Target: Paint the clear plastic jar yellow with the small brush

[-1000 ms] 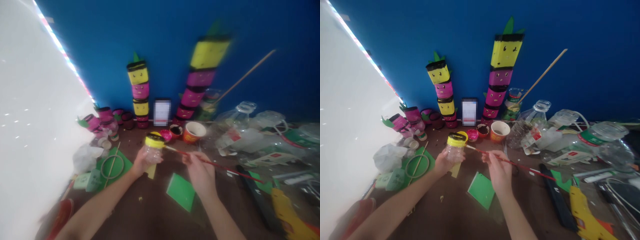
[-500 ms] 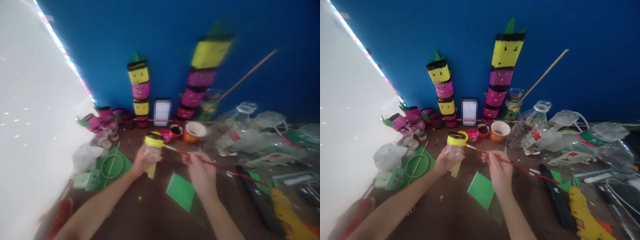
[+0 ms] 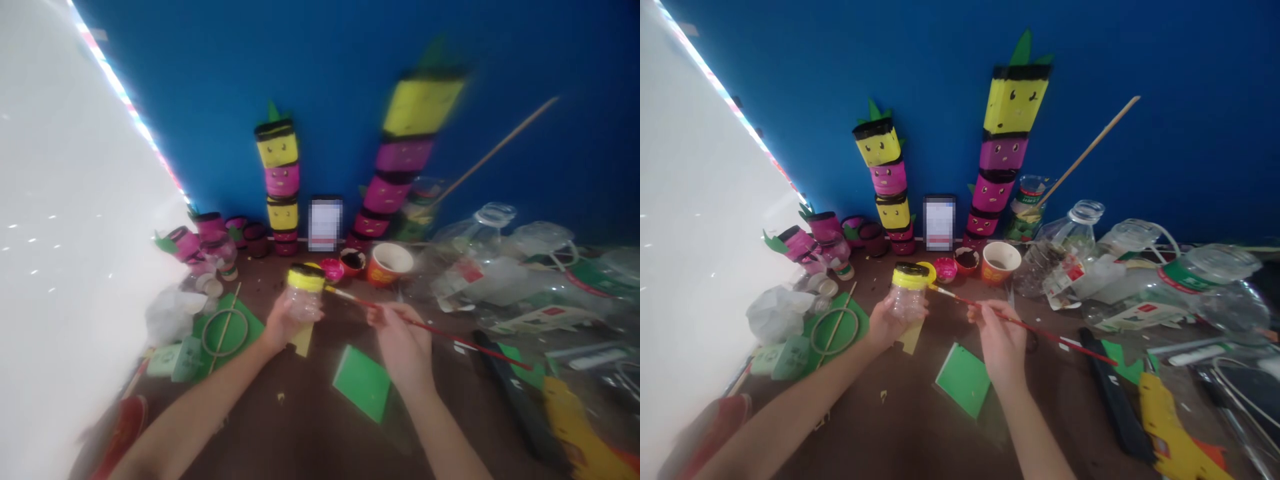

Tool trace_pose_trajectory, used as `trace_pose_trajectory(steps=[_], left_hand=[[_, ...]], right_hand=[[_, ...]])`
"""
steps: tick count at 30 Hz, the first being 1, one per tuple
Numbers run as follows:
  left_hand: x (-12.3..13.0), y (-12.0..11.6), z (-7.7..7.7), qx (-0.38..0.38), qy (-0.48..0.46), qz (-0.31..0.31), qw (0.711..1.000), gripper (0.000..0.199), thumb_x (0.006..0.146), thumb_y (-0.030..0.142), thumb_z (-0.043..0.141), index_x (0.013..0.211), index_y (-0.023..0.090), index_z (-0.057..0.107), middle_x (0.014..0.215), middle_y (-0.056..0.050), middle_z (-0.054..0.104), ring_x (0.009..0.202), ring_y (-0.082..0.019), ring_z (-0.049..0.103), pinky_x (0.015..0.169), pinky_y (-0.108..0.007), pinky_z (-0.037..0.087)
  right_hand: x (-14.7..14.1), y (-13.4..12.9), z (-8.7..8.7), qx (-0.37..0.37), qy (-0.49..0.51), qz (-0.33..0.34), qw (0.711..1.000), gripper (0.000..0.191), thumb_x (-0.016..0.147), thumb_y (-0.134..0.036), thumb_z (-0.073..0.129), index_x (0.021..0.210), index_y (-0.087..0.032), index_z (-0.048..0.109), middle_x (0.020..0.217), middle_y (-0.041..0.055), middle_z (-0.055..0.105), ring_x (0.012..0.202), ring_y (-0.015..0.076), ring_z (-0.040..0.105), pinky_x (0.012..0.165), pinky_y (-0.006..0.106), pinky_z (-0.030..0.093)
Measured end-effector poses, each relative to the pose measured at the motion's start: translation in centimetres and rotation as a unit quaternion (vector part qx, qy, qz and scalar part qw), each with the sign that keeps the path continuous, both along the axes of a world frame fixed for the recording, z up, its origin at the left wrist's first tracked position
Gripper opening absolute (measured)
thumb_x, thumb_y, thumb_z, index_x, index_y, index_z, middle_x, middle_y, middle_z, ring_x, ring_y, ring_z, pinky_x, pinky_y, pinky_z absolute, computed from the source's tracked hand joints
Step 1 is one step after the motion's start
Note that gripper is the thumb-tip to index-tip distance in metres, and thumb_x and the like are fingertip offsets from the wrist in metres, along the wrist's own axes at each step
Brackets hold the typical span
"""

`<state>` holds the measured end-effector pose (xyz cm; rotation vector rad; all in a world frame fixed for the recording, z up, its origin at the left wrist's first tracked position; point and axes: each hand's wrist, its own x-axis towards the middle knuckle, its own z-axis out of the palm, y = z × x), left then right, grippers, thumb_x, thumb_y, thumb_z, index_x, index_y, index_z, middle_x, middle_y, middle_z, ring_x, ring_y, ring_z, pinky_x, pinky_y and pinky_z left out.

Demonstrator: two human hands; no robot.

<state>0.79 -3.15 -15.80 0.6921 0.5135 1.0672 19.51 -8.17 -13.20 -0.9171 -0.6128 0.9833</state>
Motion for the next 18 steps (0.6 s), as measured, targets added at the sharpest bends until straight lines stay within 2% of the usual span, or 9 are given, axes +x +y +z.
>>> trace_pose_trajectory(steps=[6,11,18], left_hand=[[-0.25,0.08,-0.20,-0.027,-0.018,-0.039,0.999,0.047,0.062,0.044,0.062,0.097,0.011,0.060,0.086,-0.011,0.069,0.074,-0.026,0.065,0.071,-0.041,0.046],[-0.42,0.02,-0.19,-0.036,-0.027,-0.052,0.998,0.046,0.064,0.045,0.059,0.093,0.010,0.063,0.082,-0.011,0.069,0.070,-0.025,0.065,0.067,-0.037,0.046],[-0.38,0.14,0.52,-0.039,-0.062,0.041,0.997,0.043,0.066,0.046,0.055,0.090,0.011,0.065,0.083,-0.011,0.069,0.070,-0.021,0.064,0.067,-0.034,0.047]], right_hand=[[-0.28,-0.21,0.06,-0.007,0.033,0.049,0.998,0.016,0.062,-0.030,0.075,0.067,-0.020,0.064,0.063,0.0004,0.064,0.060,0.0108,0.062,0.057,0.022,0.050],[-0.15,0.05,-0.41,-0.020,0.029,0.035,0.999,0.018,0.062,-0.030,0.076,0.067,-0.019,0.063,0.062,0.0003,0.063,0.059,0.0101,0.061,0.057,0.022,0.050],[0.48,0.52,-0.30,-0.014,-0.004,-0.013,1.000,0.019,0.063,-0.031,0.074,0.072,-0.019,0.063,0.063,-0.0006,0.062,0.057,0.0102,0.060,0.055,0.023,0.050]])
